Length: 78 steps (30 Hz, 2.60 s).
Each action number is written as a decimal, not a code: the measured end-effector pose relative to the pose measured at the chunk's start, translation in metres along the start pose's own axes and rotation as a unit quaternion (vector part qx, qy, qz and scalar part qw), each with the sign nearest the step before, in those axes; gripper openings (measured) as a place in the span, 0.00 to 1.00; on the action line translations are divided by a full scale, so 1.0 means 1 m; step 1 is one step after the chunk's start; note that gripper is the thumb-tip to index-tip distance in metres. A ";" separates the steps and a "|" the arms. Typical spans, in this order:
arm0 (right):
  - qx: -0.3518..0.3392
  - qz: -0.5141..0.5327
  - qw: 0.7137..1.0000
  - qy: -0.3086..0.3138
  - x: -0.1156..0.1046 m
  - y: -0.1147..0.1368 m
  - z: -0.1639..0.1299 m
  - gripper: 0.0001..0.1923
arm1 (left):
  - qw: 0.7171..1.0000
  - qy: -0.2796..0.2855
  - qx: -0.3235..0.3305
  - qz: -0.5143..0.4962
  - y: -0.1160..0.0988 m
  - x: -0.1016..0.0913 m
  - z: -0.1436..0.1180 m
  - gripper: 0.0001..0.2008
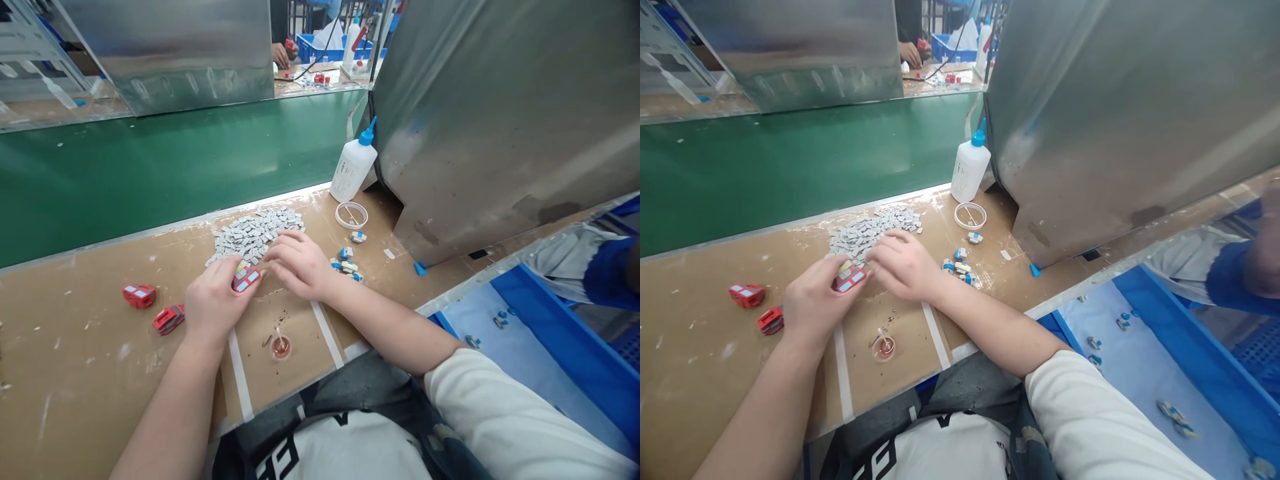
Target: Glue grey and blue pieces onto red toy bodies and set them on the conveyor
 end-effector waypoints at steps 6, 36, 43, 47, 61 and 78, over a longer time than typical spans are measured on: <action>-0.130 0.028 0.991 0.028 0.001 0.012 0.000 0.13 | 1.000 -0.008 0.008 0.004 0.003 0.002 -0.001 0.19; -0.010 0.239 0.970 0.040 0.011 -0.004 0.000 0.39 | 0.996 -0.037 0.083 0.012 -0.009 -0.007 -0.005 0.23; -0.013 0.236 0.968 0.083 0.010 -0.003 0.001 0.49 | 0.987 -0.009 0.158 -0.003 -0.015 -0.006 -0.007 0.26; -0.010 0.224 0.969 0.101 0.009 0.001 0.001 0.47 | 0.983 0.019 0.178 -0.048 -0.020 -0.007 -0.008 0.28; -0.002 0.221 0.973 0.072 0.016 0.003 -0.004 0.37 | 0.978 0.020 0.192 -0.084 -0.020 -0.005 -0.012 0.26; 0.009 0.242 0.963 0.118 0.013 -0.007 -0.002 0.54 | 0.990 0.055 0.096 -0.091 -0.011 -0.001 -0.008 0.33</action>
Point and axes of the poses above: each hand's wrist, its own z-axis towards the middle knuckle, its own x-axis out of the palm, y = z × x, the point moved 1 cm from there along z, towards the middle knuckle, and after that the axes turned 9 degrees about -x, right-handed, at the moved point
